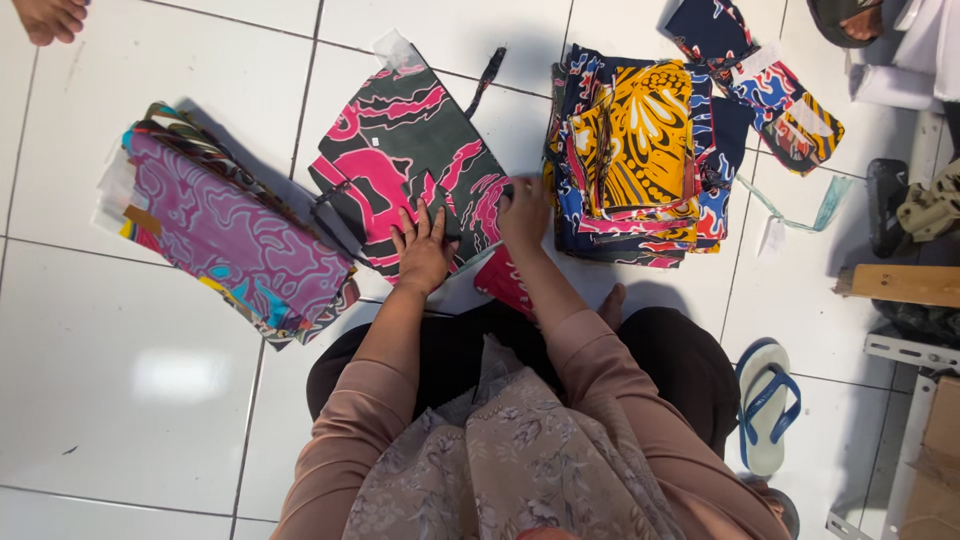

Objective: The person sits on the floor and sorts through a pile of colorful patterned fabrics. They pick up individual pieces, unfold them to inspect the pattern, and place them into separate stacks on the floor.

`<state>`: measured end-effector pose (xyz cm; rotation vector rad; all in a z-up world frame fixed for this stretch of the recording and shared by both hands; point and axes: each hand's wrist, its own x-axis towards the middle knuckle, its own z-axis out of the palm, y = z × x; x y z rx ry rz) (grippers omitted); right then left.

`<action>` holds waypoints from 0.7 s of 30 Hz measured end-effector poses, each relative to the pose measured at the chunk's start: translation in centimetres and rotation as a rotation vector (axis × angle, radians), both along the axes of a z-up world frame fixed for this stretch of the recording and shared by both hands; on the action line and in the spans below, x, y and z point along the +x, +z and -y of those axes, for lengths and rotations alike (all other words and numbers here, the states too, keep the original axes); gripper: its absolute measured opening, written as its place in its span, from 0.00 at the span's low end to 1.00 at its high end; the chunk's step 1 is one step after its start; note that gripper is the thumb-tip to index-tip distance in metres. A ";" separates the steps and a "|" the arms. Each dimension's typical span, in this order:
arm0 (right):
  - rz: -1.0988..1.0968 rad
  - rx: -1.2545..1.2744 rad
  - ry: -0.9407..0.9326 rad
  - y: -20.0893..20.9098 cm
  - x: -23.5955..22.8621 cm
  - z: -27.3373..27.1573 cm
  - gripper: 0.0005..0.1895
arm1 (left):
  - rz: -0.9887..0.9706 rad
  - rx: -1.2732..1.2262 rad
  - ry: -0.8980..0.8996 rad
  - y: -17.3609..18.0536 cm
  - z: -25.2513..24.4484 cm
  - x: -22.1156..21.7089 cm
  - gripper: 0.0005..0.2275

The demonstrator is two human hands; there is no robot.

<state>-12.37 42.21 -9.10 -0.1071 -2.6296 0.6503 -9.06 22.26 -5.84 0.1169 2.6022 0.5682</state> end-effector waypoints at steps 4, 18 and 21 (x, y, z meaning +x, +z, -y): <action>0.331 -0.055 -0.050 2.2 -0.5 -1.9 0.14 | 0.044 -0.033 -0.008 -0.1 0.2 0.0 0.39; 0.014 0.200 0.189 6.5 2.5 1.6 0.11 | 0.027 0.070 0.101 0.3 0.7 -0.1 0.33; 0.171 0.190 0.106 7.7 2.3 1.0 0.15 | 0.027 0.068 0.107 0.5 0.7 -0.2 0.32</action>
